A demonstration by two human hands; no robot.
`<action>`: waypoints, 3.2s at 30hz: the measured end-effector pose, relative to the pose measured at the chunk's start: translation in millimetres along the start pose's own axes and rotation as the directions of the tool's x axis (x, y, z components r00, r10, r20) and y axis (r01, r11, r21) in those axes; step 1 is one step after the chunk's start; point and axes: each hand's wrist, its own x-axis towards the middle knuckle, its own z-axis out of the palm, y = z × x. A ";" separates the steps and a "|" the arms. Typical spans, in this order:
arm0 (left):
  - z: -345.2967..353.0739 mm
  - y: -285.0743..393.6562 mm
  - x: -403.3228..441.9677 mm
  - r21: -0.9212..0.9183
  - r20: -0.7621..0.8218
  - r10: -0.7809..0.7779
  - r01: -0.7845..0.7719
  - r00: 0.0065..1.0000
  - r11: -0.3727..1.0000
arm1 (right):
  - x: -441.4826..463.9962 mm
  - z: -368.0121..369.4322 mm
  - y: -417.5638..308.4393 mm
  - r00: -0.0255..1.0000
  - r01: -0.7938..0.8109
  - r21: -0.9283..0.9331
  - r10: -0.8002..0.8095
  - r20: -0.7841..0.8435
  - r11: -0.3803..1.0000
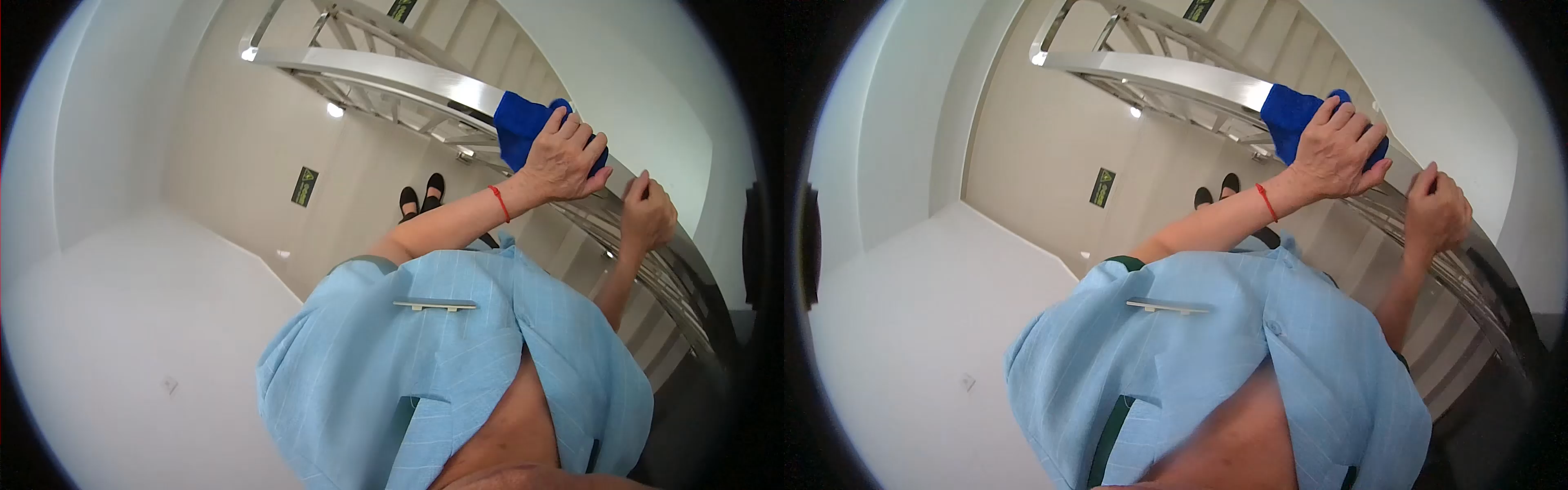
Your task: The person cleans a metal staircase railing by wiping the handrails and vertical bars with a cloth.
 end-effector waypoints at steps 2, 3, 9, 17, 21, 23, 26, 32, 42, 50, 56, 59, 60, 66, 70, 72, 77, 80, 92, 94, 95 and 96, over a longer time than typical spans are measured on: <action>-6.6 -3.2 -0.5 -0.027 -0.069 -0.027 0.025 0.997 0.999 | 2.6 -12.3 16.6 0.998 0.055 -0.004 -0.055 0.004 0.998; -29.0 -61.5 -4.5 0.074 -0.048 0.043 -0.039 0.998 0.996 | -5.9 17.6 -24.6 1.000 0.014 0.107 -0.014 -0.002 0.994; -69.8 -152.2 -22.6 0.169 -0.148 0.009 0.017 0.989 0.986 | -0.2 7.3 -6.0 0.997 0.073 0.113 -0.073 -0.005 0.991; -97.6 -218.3 -33.1 0.215 -0.139 0.013 0.018 0.990 0.976 | -1.1 6.3 2.6 0.985 0.174 0.227 -0.167 -0.050 0.958; -105.0 -232.4 -36.4 0.216 -0.152 0.023 0.010 0.988 0.976 | -2.7 4.6 1.0 0.982 0.188 0.225 -0.180 -0.057 0.956; -108.9 -240.2 -38.6 0.232 -0.139 0.014 0.019 0.990 0.972 | -5.2 11.3 2.3 0.984 0.179 0.233 -0.169 -0.063 0.956; -116.6 -265.6 -47.7 0.242 -0.109 -0.017 0.043 0.994 0.969 | -8.2 14.7 3.8 0.987 0.163 0.249 -0.156 -0.048 0.955; -165.9 -343.2 -56.3 0.263 -0.057 -0.064 0.077 0.996 0.962 | -7.2 17.1 -3.2 0.981 0.169 0.218 -0.142 -0.135 0.961; -271.3 -594.2 -99.0 0.244 -0.011 -0.201 0.198 0.979 0.949 | -0.5 44.4 2.2 0.997 -0.048 0.165 0.056 -0.046 0.985; -316.6 -719.8 -127.8 0.359 -0.016 -0.427 0.404 0.904 0.841 | -12.2 49.2 -218.7 0.977 0.199 0.126 -0.187 -0.102 0.972; -275.8 -645.8 -108.2 0.172 -0.153 -0.338 0.362 0.928 0.916 | -12.3 73.7 -422.3 0.939 0.326 0.221 -0.287 -0.190 0.919; -245.6 -569.9 -97.1 0.095 -0.389 -0.272 0.332 0.880 0.939 | -4.7 79.7 -439.9 0.943 0.288 0.257 -0.227 -0.243 0.923; -230.1 -552.4 -99.9 -0.016 -0.464 -0.347 0.385 0.815 0.923 | -3.8 77.9 -440.5 0.941 0.296 0.250 -0.236 -0.242 0.922; -220.0 -539.9 -144.0 -0.885 -0.450 -0.874 0.035 0.184 0.463 | -7.2 74.7 -430.3 0.932 0.317 0.227 -0.258 -0.256 0.921; -248.8 -590.1 -206.0 -0.938 -0.335 -0.905 0.002 0.263 0.348 | -8.5 75.2 -429.3 0.936 0.309 0.252 -0.247 -0.250 0.917; -251.2 -614.8 -214.1 -0.936 -0.351 -0.919 -0.074 0.178 0.343 | -10.1 73.2 -428.7 0.936 0.310 0.242 -0.250 -0.249 0.919; -215.7 -666.1 -220.3 -0.927 -0.273 -0.907 0.163 0.320 0.336 | -3.7 77.0 -431.6 0.918 0.336 0.231 -0.263 -0.297 0.913; -173.2 -676.4 -237.6 -0.567 -0.295 -0.785 0.561 0.545 0.603 | -5.1 81.2 -427.5 0.917 0.336 0.208 -0.268 -0.297 0.919; -88.2 -459.9 -177.2 0.169 -0.011 -0.513 0.507 0.859 0.845 | -6.2 80.7 -422.5 0.936 0.312 0.380 -0.214 -0.278 0.871; -44.7 -411.6 -179.9 -0.455 0.161 -0.640 0.632 0.751 0.627 | -6.9 76.1 -421.8 0.936 0.331 0.413 -0.241 -0.256 0.849; -25.5 -378.5 -182.8 -0.546 0.154 -0.567 0.548 0.809 0.634 | -8.5 72.9 -422.4 0.939 0.333 0.422 -0.255 -0.232 0.843; -6.7 -344.9 -185.2 -0.633 0.145 -0.488 0.460 0.860 0.622 | -8.5 69.4 -420.1 0.939 0.339 0.428 -0.272 -0.211 0.838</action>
